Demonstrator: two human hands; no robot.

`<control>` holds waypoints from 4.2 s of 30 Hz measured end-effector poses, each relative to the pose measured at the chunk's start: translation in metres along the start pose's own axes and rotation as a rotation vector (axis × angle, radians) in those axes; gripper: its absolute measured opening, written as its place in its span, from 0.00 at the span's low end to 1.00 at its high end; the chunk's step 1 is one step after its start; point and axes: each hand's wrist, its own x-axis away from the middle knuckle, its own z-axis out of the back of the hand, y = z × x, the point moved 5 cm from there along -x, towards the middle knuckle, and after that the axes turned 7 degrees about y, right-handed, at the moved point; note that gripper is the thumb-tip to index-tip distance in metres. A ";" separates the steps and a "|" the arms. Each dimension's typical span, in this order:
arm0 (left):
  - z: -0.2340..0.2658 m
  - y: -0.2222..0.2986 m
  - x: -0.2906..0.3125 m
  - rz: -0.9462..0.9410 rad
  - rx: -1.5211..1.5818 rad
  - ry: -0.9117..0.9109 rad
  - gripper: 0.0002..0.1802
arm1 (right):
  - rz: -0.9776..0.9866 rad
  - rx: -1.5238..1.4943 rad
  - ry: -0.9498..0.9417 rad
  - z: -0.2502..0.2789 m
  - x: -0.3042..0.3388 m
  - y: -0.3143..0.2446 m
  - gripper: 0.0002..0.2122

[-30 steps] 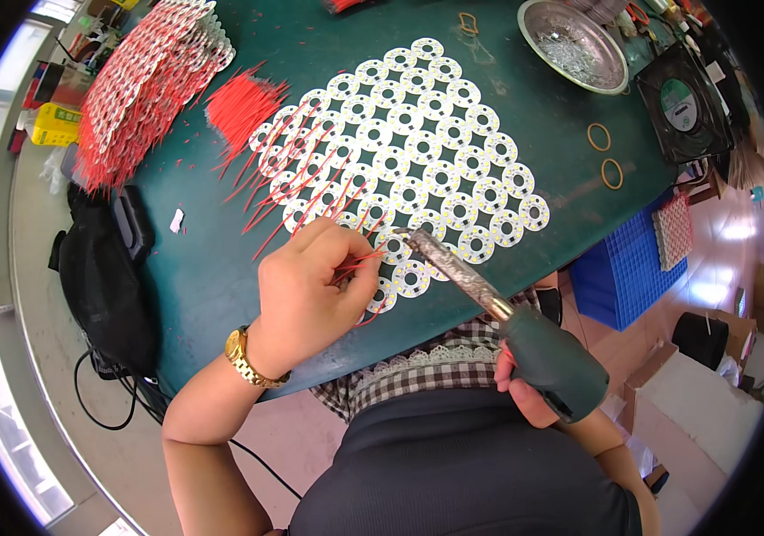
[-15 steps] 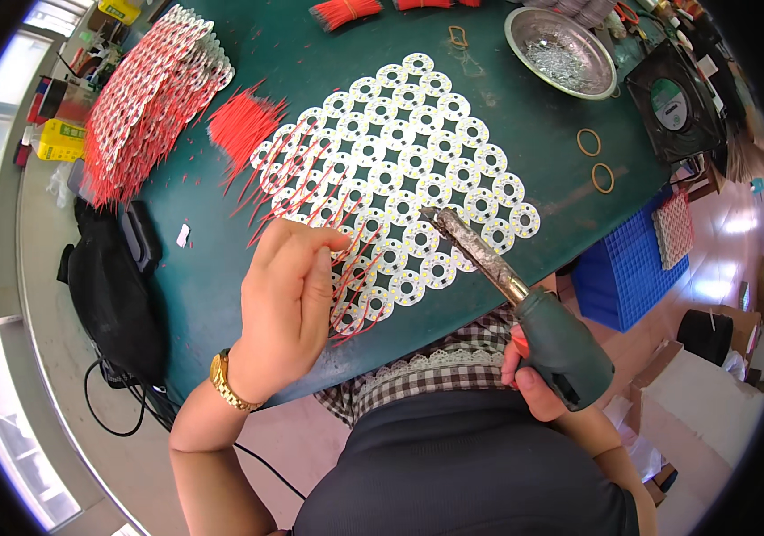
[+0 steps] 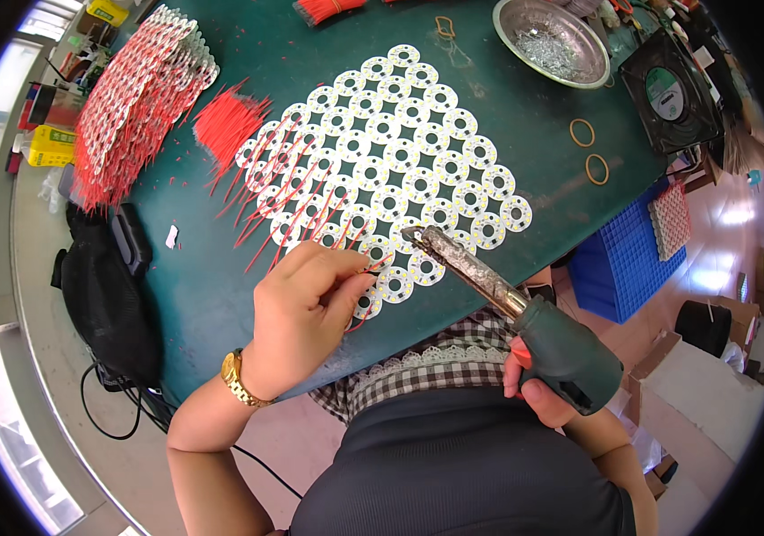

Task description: The person solders wires onto the circular LED board panel using a handheld soldering tool.

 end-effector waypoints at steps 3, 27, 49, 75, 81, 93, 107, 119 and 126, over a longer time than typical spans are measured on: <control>0.000 -0.005 0.002 0.087 0.048 0.018 0.05 | -0.032 -0.140 -0.063 -0.004 -0.017 -0.021 0.21; -0.005 -0.006 0.005 0.055 0.034 0.036 0.07 | -0.279 -0.219 -0.106 -0.008 -0.018 -0.022 0.23; -0.008 -0.005 0.002 0.008 -0.067 0.049 0.07 | -0.104 0.183 0.010 -0.001 -0.007 -0.005 0.10; -0.008 0.008 0.009 -0.085 -0.040 0.016 0.08 | 0.230 0.275 0.002 0.006 0.002 -0.013 0.21; -0.012 0.006 0.011 -0.113 -0.095 -0.022 0.07 | 0.074 0.280 -0.143 0.006 0.001 -0.015 0.18; -0.014 0.005 0.012 -0.113 -0.110 -0.012 0.07 | -0.083 0.106 -0.026 0.006 0.003 -0.006 0.09; -0.016 0.005 0.009 -0.150 -0.132 0.014 0.07 | -0.238 -0.094 0.041 -0.001 0.003 -0.005 0.17; -0.008 0.012 0.009 -0.171 -0.158 0.033 0.06 | 0.060 -0.590 0.272 -0.008 -0.083 -0.040 0.27; 0.009 0.028 0.006 -0.427 -0.152 0.041 0.19 | -0.022 -0.813 0.416 -0.011 -0.143 -0.055 0.17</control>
